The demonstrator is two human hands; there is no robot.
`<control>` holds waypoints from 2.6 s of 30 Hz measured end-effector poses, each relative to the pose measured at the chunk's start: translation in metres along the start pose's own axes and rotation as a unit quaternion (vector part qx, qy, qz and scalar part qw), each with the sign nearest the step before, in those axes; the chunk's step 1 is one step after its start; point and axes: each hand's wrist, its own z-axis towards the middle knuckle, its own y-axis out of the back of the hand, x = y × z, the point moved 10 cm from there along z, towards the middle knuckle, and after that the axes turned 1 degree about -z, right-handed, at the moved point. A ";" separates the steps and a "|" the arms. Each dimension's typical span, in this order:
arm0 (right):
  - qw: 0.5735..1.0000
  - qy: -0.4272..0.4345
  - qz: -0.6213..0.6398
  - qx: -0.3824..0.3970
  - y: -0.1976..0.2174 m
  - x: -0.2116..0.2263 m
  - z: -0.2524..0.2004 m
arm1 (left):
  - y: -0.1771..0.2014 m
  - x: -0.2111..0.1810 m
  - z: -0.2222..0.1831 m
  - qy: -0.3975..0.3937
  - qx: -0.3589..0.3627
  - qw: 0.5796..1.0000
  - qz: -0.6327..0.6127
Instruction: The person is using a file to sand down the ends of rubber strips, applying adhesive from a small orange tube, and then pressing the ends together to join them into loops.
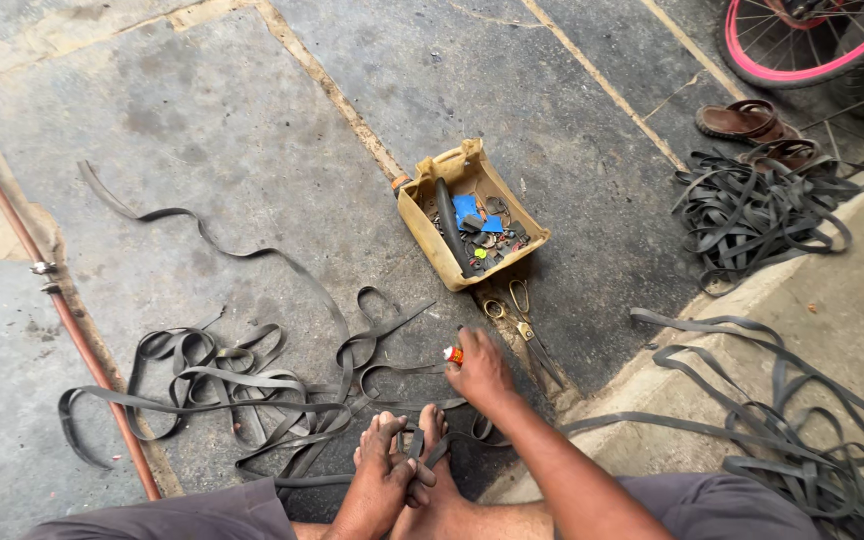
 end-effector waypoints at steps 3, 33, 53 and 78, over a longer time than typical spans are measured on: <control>0.989 -0.046 0.104 0.089 0.012 0.002 -0.029 | -0.002 -0.011 -0.004 0.001 -0.008 1.000 0.020; 0.962 -0.077 0.250 0.081 0.027 0.051 -0.118 | -0.001 -0.040 -0.030 0.029 0.030 0.999 0.007; 0.982 0.024 0.188 0.023 0.045 0.078 -0.124 | 0.002 -0.050 -0.035 0.013 0.022 0.998 0.061; 0.988 0.003 0.154 0.011 0.045 0.075 -0.121 | 0.003 -0.043 -0.030 0.006 0.034 0.997 0.072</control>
